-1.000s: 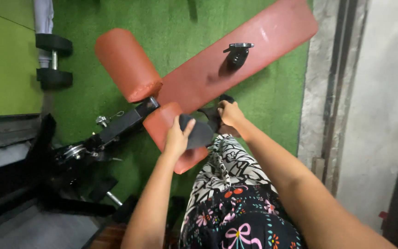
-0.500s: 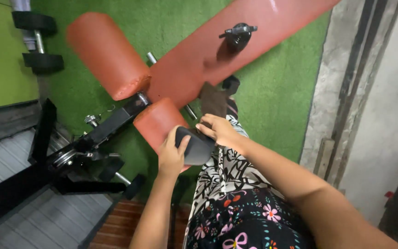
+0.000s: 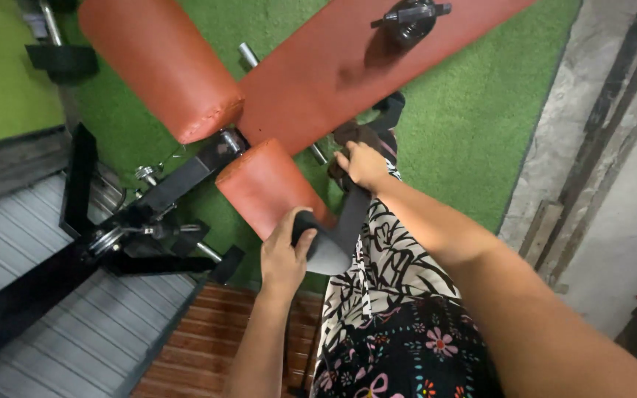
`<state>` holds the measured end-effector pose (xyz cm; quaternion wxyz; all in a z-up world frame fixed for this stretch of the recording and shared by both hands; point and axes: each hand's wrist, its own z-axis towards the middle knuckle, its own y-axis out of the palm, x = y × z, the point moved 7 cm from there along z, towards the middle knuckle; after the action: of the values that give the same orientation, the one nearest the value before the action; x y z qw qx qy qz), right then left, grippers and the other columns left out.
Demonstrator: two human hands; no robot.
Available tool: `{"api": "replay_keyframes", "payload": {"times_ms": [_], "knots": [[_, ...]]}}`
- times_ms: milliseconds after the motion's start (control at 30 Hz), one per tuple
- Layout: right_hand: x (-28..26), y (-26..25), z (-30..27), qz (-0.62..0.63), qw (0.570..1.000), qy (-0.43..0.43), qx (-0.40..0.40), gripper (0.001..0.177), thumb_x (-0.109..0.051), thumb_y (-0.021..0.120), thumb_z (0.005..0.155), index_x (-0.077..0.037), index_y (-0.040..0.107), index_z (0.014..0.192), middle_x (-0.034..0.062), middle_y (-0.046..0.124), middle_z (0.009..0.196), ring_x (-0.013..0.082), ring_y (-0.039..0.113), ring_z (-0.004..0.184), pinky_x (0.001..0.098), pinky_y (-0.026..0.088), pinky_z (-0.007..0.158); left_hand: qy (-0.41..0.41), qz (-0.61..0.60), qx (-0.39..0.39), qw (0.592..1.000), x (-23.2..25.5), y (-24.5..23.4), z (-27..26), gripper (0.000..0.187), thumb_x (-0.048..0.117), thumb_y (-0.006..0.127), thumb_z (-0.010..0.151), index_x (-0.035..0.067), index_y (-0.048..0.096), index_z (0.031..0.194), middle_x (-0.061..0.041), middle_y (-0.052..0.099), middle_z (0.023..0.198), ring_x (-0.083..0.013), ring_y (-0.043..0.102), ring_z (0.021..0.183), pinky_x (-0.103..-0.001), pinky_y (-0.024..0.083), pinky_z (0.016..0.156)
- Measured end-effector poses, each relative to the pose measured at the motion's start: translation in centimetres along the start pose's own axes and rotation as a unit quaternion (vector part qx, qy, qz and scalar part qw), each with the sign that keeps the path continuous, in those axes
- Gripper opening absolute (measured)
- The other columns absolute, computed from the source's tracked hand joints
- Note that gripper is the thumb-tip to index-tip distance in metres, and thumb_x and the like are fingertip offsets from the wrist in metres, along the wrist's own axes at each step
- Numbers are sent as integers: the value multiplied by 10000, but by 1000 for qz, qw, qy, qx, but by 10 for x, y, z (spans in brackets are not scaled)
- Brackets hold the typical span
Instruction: Cleaning gym machine attachments and padding with a towel and spray bottle.
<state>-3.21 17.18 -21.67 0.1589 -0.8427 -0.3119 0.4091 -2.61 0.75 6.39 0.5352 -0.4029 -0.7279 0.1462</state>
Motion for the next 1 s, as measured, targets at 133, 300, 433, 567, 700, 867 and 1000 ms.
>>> {"api": "replay_keyframes", "payload": {"times_ms": [133, 300, 433, 567, 700, 867, 1000], "knots": [[-31, -38, -51, 44, 996, -12, -77, 495, -535, 550, 972, -84, 712, 1098, 263, 727, 998, 442, 693, 957, 513, 536, 868, 16, -22, 23, 999, 14, -3, 3, 330, 293, 666, 1001, 106, 611, 1267, -159, 708, 1136, -387, 694, 1050, -414, 557, 879], [-98, -102, -132, 183, 976, -39, -112, 436, -473, 599, 982, -53, 674, 1071, 217, 720, 903, 393, 721, 870, 480, 549, 782, 13, -36, 29, 999, 19, 2, 9, 349, 341, 611, 1029, 84, 605, 1266, -171, 708, 1129, -408, 685, 1061, -435, 549, 879], [-95, -107, -125, 155, 984, -60, -61, 377, -436, 619, 981, -66, 683, 1020, 203, 707, 914, 404, 693, 870, 468, 536, 759, 9, -50, 35, 998, 13, 9, 12, 368, 354, 589, 1040, 67, 602, 1270, -182, 711, 1122, -413, 688, 1058, -448, 545, 886], [-83, -109, -107, 182, 975, -123, -13, 296, -373, 646, 980, -106, 688, 1099, 153, 635, 987, 360, 649, 930, 418, 517, 809, 17, -31, 49, 998, 14, 9, 9, 379, 354, 579, 1049, 42, 602, 1262, -208, 709, 1115, -425, 681, 1037, -470, 534, 885], [-69, -119, -109, 245, 950, -193, -23, 354, -199, 572, 992, -184, 658, 1335, 134, 539, 1147, 318, 593, 1079, 403, 496, 962, -12, -19, 45, 999, 10, 12, 18, 371, 378, 558, 1038, 58, 618, 1214, -215, 724, 1053, -421, 691, 987, -485, 531, 845], [-50, -140, -140, 122, 941, -315, 27, 561, -40, 574, 831, -236, 665, 1348, 159, 495, 1360, 362, 508, 1295, 454, 454, 1110, -51, -44, 31, 997, 20, 18, 29, 429, 446, 514, 1036, 62, 594, 1209, -232, 729, 999, -440, 702, 948, -502, 533, 792], [-82, -169, -157, -19, 959, -283, 2, 690, -130, 720, 634, -242, 662, 1312, 176, 458, 1438, 428, 444, 1315, 480, 461, 1012, -49, -60, 16, 997, 33, 25, 34, 485, 502, 474, 1031, 69, 583, 1219, -255, 723, 1007, -469, 686, 944, -523, 524, 773]]}}
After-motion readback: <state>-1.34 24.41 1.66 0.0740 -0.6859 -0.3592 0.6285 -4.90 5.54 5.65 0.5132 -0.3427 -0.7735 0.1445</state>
